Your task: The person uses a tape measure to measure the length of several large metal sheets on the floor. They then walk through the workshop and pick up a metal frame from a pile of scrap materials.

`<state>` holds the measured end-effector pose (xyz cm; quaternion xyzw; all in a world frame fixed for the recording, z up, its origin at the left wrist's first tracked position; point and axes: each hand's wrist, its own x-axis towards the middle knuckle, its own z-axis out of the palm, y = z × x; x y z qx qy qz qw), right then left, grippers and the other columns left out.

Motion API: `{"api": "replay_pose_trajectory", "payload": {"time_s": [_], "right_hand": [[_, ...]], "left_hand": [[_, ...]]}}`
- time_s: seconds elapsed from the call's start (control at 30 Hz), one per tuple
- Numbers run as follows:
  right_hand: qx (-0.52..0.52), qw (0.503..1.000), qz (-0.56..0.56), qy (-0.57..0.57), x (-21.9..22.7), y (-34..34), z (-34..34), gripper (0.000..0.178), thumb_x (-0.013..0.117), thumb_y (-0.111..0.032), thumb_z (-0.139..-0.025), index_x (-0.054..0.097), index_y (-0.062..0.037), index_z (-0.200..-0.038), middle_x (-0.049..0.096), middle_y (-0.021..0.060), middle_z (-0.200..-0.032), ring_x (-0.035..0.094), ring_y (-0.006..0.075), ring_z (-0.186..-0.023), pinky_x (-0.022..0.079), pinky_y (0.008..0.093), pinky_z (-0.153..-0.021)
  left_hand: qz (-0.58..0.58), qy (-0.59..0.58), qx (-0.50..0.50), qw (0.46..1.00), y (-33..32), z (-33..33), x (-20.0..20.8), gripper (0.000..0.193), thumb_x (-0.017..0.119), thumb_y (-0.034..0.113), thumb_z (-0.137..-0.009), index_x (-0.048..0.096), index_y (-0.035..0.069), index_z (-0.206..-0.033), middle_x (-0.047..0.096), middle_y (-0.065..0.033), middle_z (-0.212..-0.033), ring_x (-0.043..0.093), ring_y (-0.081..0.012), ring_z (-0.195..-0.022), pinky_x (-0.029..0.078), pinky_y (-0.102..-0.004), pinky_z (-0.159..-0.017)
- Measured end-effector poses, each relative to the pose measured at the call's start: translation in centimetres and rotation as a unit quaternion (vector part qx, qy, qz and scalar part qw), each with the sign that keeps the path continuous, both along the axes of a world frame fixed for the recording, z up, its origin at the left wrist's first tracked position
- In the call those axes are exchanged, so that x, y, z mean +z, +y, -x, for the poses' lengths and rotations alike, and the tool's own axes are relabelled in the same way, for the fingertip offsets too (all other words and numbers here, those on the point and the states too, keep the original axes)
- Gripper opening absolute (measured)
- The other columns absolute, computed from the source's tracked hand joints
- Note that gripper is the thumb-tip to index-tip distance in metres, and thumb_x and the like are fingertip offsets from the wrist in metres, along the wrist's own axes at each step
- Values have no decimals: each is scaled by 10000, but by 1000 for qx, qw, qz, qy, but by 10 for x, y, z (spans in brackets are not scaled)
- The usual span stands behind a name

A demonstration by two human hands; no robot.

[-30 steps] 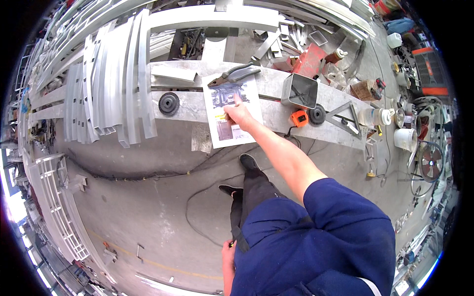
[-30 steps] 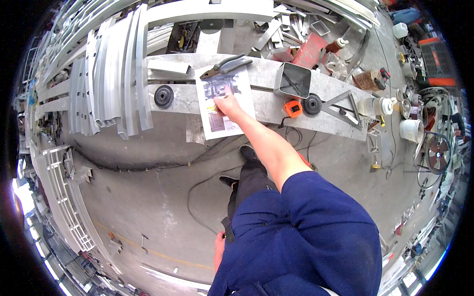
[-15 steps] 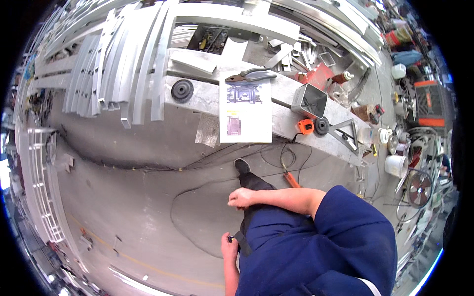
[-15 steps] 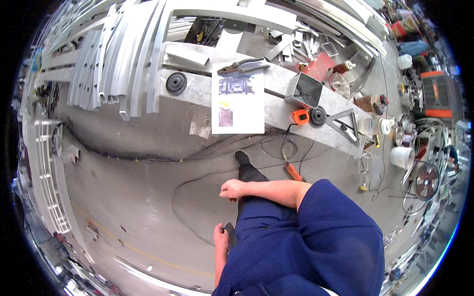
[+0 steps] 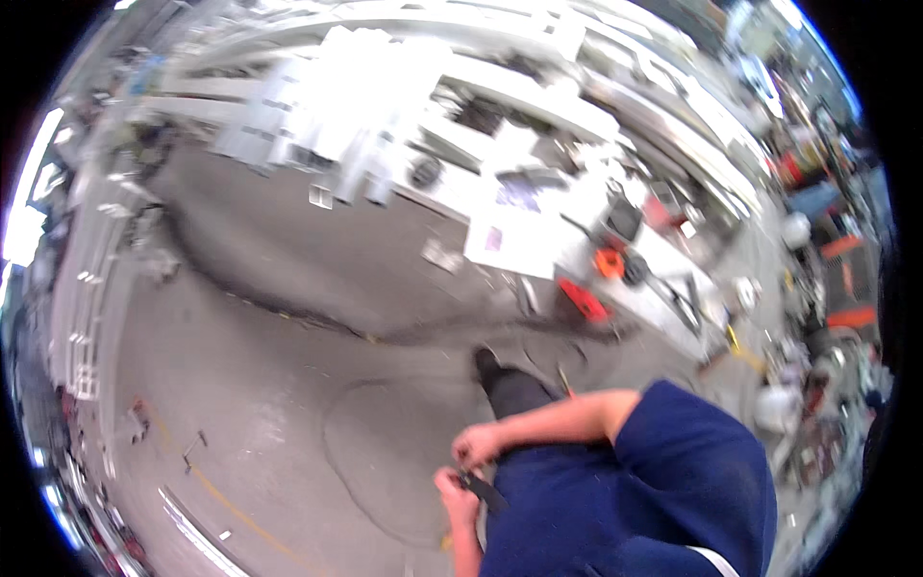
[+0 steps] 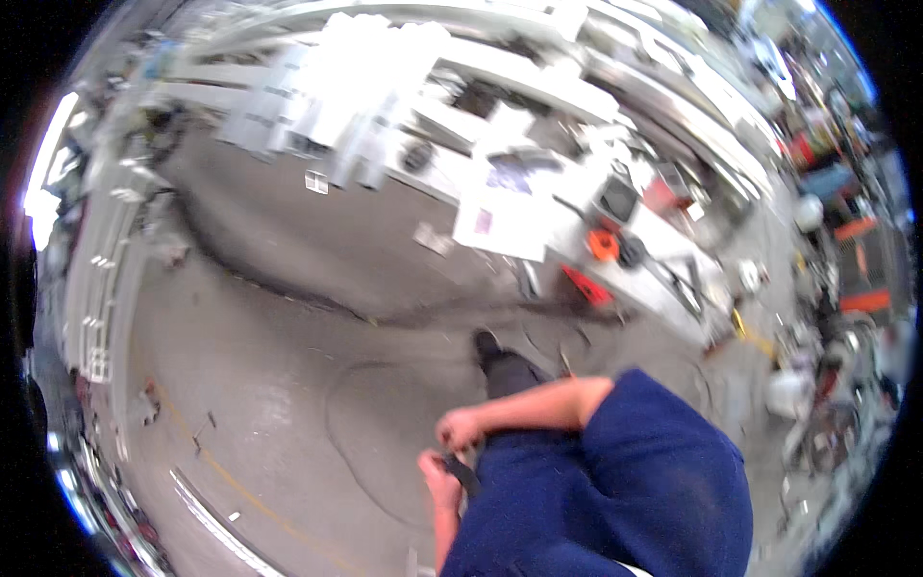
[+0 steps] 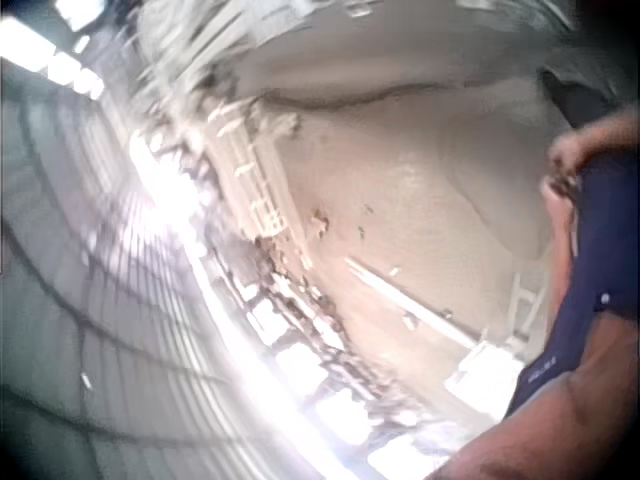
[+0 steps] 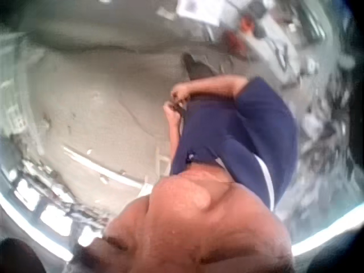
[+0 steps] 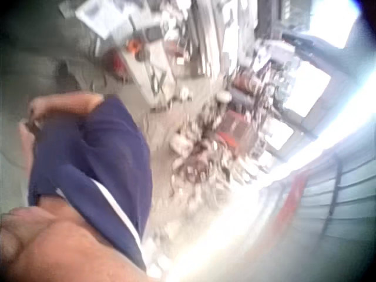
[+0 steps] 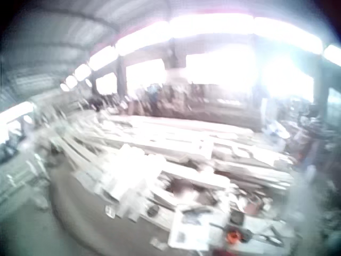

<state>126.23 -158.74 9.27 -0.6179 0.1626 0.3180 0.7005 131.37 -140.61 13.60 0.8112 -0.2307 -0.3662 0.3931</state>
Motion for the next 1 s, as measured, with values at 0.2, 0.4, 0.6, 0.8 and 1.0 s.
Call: {"api": "replay_pose_trajectory", "payload": {"time_s": [0.2,0.4,0.6,0.8,1.0], "right_hand": [[81,993,-49,-65,22,62,0,351,699,-148,-773,588,-55,-1093,641,36,-984,579,122,-933,474,286,-838],[82,988,32,-129,-4,111,28,394,720,-179,-758,584,-54,-1106,638,37,-949,583,137,-882,482,280,-790],[-185,980,-32,-63,40,74,11,321,736,-69,-766,616,-54,-1064,611,19,-831,585,120,-671,496,265,-575],[-500,861,-87,-42,79,-32,-62,247,720,10,-741,606,-63,-948,572,20,-774,585,154,-658,539,334,-591],[-199,957,212,-7,38,-15,-119,303,677,-284,-798,672,-60,-1001,655,51,-800,613,139,-676,519,311,-595]], "left_hand": [[35,4,103,994,77,20,-22,567,807,261,-708,418,46,-1060,552,-81,-885,566,-176,-796,494,-331,-722],[57,6,99,993,125,51,-36,560,775,204,-719,428,31,-1122,598,-120,-951,598,-189,-866,499,-334,-778],[12,-16,57,998,153,46,-30,534,703,379,-812,503,9,-1142,620,-134,-972,612,-217,-866,488,-336,-801],[2,132,116,984,176,15,-40,279,503,309,-953,664,84,-917,621,-64,-639,582,-274,-588,451,-441,-583],[14,15,122,992,231,14,-31,280,545,341,-909,641,80,-943,619,-104,-675,589,-244,-615,458,-432,-560]]}}
